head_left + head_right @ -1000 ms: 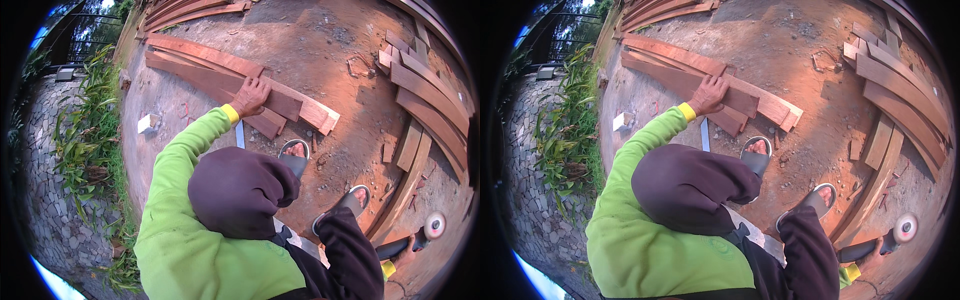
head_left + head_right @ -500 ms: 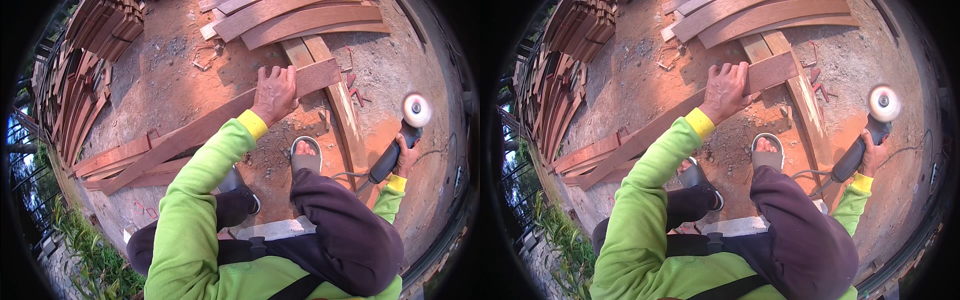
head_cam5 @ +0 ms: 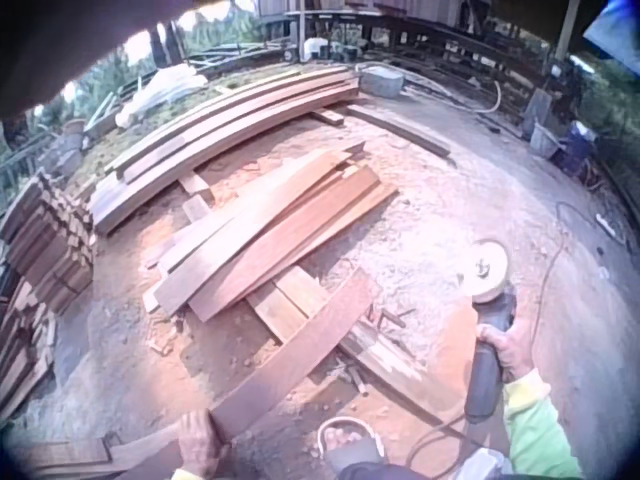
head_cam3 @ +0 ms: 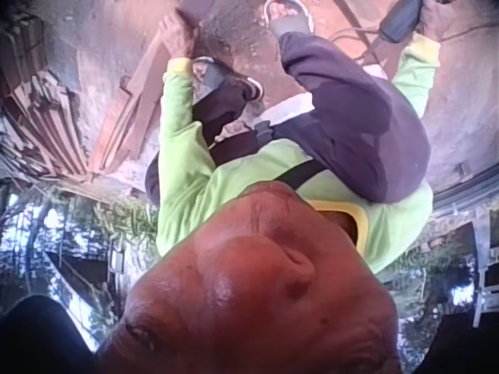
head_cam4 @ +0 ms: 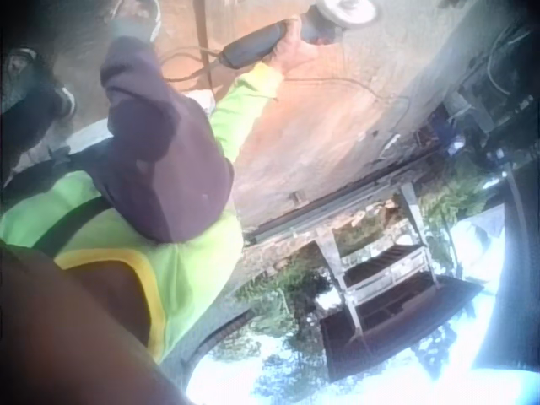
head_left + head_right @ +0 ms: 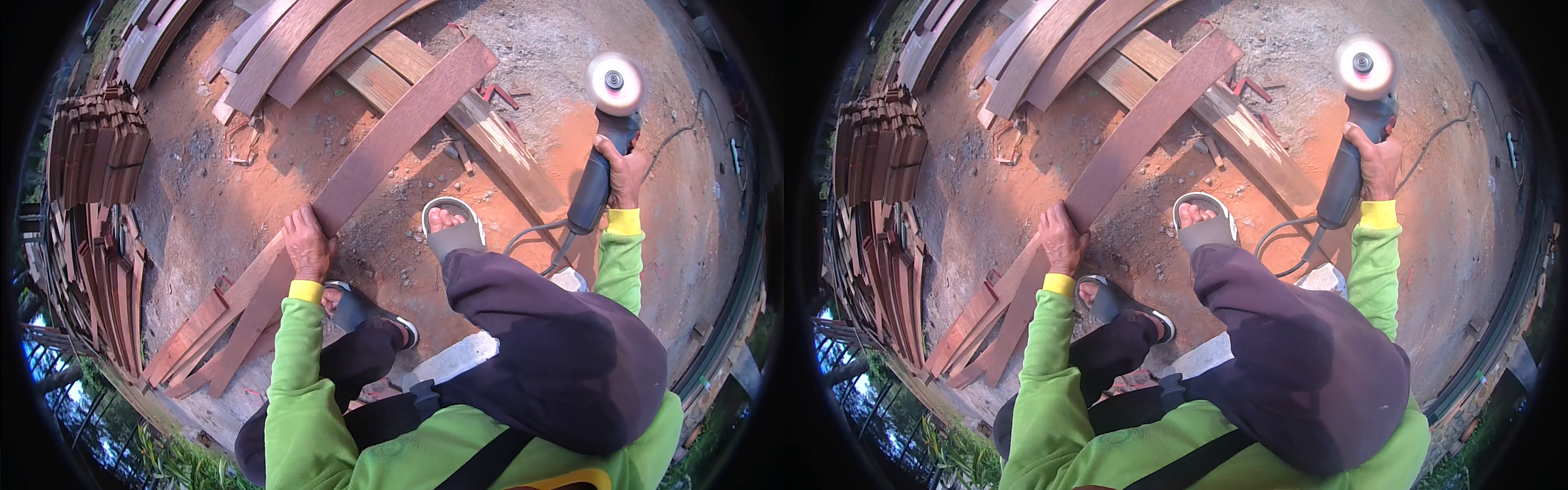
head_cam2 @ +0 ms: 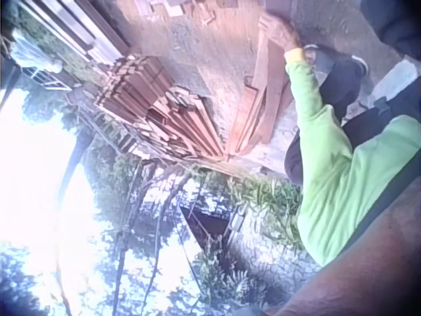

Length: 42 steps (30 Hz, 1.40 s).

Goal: The person selects a wooden plank from a pile and uses an angle grinder to cut it into smaller pieces. The person repeatedly positions the plank and cuts it, creating several smaller segments.

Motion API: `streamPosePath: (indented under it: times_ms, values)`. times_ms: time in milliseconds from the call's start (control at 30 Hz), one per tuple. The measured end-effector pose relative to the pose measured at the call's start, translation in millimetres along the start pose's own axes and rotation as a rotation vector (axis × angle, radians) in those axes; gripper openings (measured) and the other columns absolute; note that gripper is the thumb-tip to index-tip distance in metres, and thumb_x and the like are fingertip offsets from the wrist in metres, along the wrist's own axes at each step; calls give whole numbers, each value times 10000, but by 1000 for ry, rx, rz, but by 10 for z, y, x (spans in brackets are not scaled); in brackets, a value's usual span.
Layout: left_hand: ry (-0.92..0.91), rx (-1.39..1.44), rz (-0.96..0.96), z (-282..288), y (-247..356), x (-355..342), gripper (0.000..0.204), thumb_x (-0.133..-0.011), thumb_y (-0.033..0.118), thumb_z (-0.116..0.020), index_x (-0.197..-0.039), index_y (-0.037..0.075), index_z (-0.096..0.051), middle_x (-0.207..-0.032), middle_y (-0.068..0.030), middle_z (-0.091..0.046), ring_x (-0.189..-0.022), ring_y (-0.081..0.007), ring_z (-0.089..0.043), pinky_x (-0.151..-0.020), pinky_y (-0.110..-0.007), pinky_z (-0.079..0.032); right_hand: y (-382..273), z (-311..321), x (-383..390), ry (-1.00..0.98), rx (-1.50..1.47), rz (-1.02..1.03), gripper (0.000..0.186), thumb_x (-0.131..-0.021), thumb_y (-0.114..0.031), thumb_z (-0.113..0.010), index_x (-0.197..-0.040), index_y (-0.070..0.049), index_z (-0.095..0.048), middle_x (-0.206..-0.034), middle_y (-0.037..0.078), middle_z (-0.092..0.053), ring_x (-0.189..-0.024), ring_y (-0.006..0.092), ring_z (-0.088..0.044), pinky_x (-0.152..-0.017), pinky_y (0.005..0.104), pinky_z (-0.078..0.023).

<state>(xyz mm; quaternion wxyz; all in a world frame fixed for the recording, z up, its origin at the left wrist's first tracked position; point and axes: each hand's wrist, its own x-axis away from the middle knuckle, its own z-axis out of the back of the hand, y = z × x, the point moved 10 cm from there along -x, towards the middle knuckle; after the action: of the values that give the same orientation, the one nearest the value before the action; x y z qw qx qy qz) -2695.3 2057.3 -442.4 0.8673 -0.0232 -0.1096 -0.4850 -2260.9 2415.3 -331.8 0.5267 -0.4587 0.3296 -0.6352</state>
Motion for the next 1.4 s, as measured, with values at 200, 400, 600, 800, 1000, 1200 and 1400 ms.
streamPosePath:
  times_ms: [200,400,600,800,1000,1200,1400]
  values:
    - [239,141,-126,515,1236,-627,944,-569,270,-879,-1348,15,-411,-1143,-140,-546,-1120,-317,-513,-974,-436,-395,-23,42,-52,13,-17,7,329,-736,-156,-794,-979,11,-649,-838,51,-647,-647,124,-603,-560,275,-485]
    - [28,62,90,-148,335,68,765,-589,209,-816,-1244,27,-465,-1083,-150,-546,-1057,-335,-525,-923,-439,-410,-7,63,-16,34,11,3,322,-755,-177,-801,-959,16,-644,-761,51,-643,-547,114,-604,-492,257,-503]
    - [-38,155,-24,173,1019,-561,628,-602,128,-760,-1156,23,-484,-1037,-157,-550,-992,-349,-553,-847,-449,-436,-38,24,48,-8,50,-6,317,-747,-154,-796,-976,10,-651,-842,47,-653,-637,111,-602,-556,268,-494]
    - [117,157,-24,321,1193,-849,818,-605,156,-809,-1305,8,-412,-1094,-157,-550,-1053,-335,-549,-916,-472,-427,-128,-56,51,0,60,75,315,-734,-162,-803,-956,12,-662,-838,37,-649,-657,113,-594,-580,268,-481]
    - [230,186,65,76,516,-416,784,-589,190,-824,-1267,24,-466,-1091,-145,-552,-1044,-343,-529,-939,-445,-406,-51,-77,74,-52,119,-10,276,-733,-166,-797,-910,7,-675,-797,29,-644,-639,107,-587,-572,266,-474]
    - [234,252,-71,160,895,-632,642,-556,208,-797,-1109,41,-519,-993,-138,-543,-976,-337,-536,-861,-449,-410,-52,-159,154,-57,139,-20,242,-744,-168,-787,-872,6,-678,-781,27,-643,-626,97,-582,-559,268,-469]
    - [210,238,-111,193,1768,-1097,623,-558,258,-829,-1048,51,-505,-984,-134,-534,-963,-319,-543,-813,-445,-411,-128,-294,156,-129,174,0,335,-719,-196,-786,-950,9,-657,-796,25,-633,-661,109,-590,-591,270,-481]
